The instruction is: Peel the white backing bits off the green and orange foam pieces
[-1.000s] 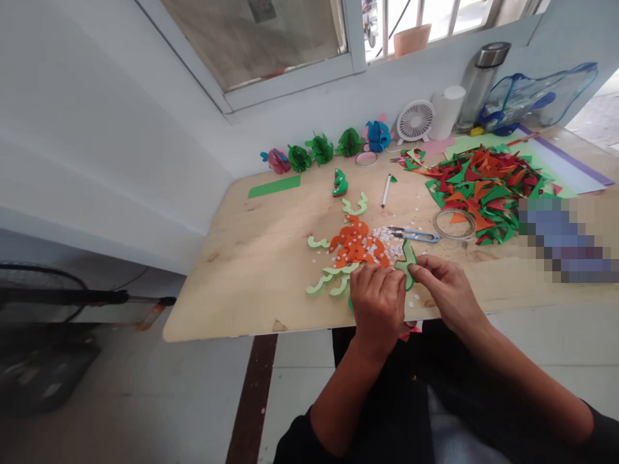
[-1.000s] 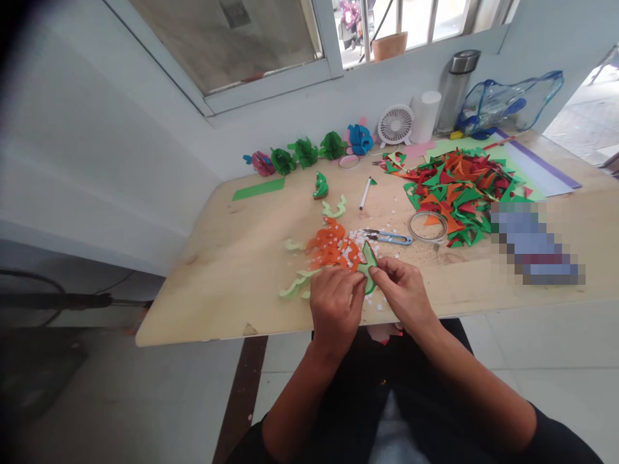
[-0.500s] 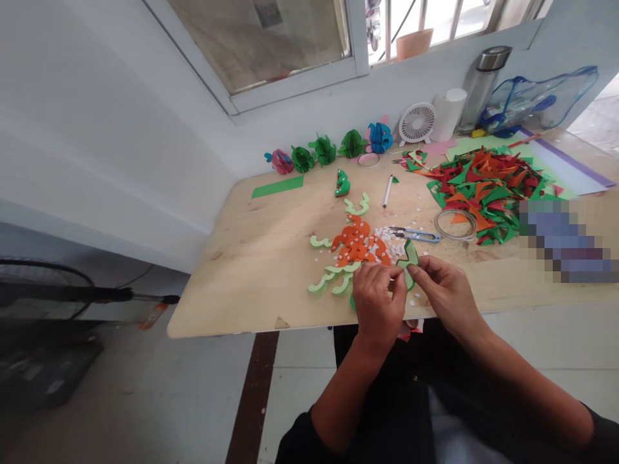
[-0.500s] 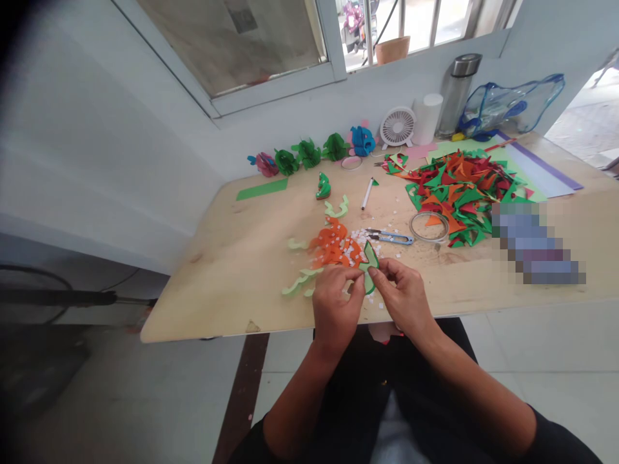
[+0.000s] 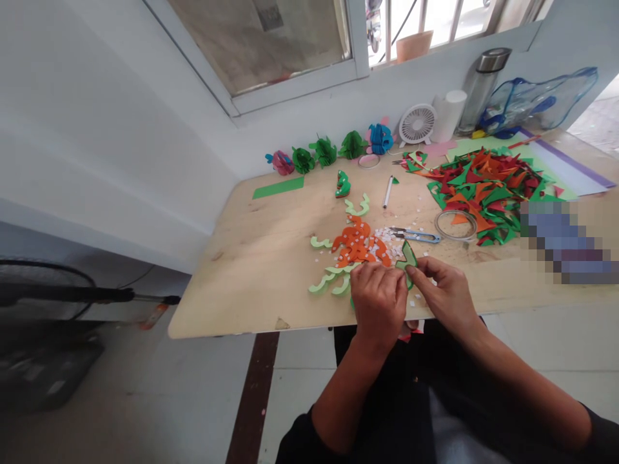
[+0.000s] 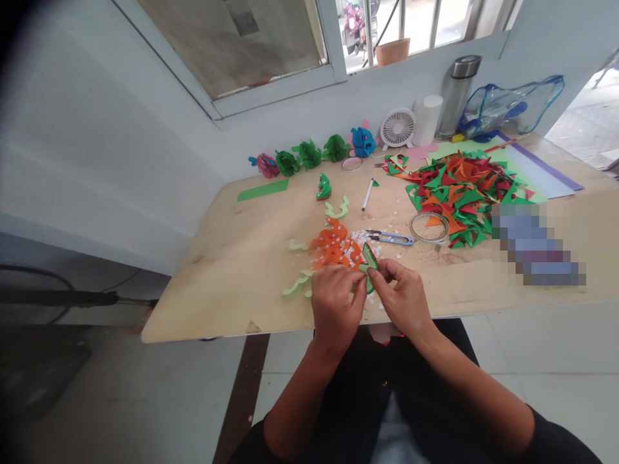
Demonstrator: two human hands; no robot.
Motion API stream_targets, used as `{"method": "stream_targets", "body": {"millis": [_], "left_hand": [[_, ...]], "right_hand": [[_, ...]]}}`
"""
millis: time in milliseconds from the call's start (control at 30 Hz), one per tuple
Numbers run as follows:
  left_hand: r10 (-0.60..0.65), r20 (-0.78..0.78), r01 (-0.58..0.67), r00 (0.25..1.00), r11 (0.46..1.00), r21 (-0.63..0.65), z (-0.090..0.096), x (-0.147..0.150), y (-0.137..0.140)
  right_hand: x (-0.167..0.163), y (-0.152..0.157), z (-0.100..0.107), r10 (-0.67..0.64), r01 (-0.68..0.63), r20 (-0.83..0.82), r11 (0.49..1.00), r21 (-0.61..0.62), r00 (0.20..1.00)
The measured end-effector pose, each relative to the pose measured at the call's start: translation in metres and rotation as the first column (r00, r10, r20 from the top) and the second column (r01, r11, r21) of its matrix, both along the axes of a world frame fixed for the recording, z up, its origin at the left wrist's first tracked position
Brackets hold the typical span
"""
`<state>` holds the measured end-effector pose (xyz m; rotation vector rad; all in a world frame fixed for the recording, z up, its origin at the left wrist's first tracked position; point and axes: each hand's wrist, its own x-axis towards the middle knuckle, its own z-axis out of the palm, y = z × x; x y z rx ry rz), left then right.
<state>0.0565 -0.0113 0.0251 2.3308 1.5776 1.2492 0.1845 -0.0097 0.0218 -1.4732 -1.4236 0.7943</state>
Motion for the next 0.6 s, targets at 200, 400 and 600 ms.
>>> {"method": "stream_targets", "body": {"millis": [200, 400, 600], "left_hand": [[-0.005, 0.073, 0.007, 0.997, 1.000, -0.029, -0.004, 0.000, 0.001], [0.091, 0.507, 0.131, 0.857, 0.914, -0.384, -0.007, -0.003, 0.006], [0.178, 0.664, 0.212, 0.726, 0.861, -0.462, -0.015, -0.011, 0.010]], "right_hand": [[-0.001, -0.001, 0.000, 0.001, -0.001, -0.039, 1.000, -0.016, 0.999], [0.000, -0.002, -0.002, 0.013, -0.060, -0.272, 0.984, -0.167, 0.962], [0.005, 0.003, -0.002, -0.045, -0.024, -0.364, 0.983, -0.181, 0.930]]}}
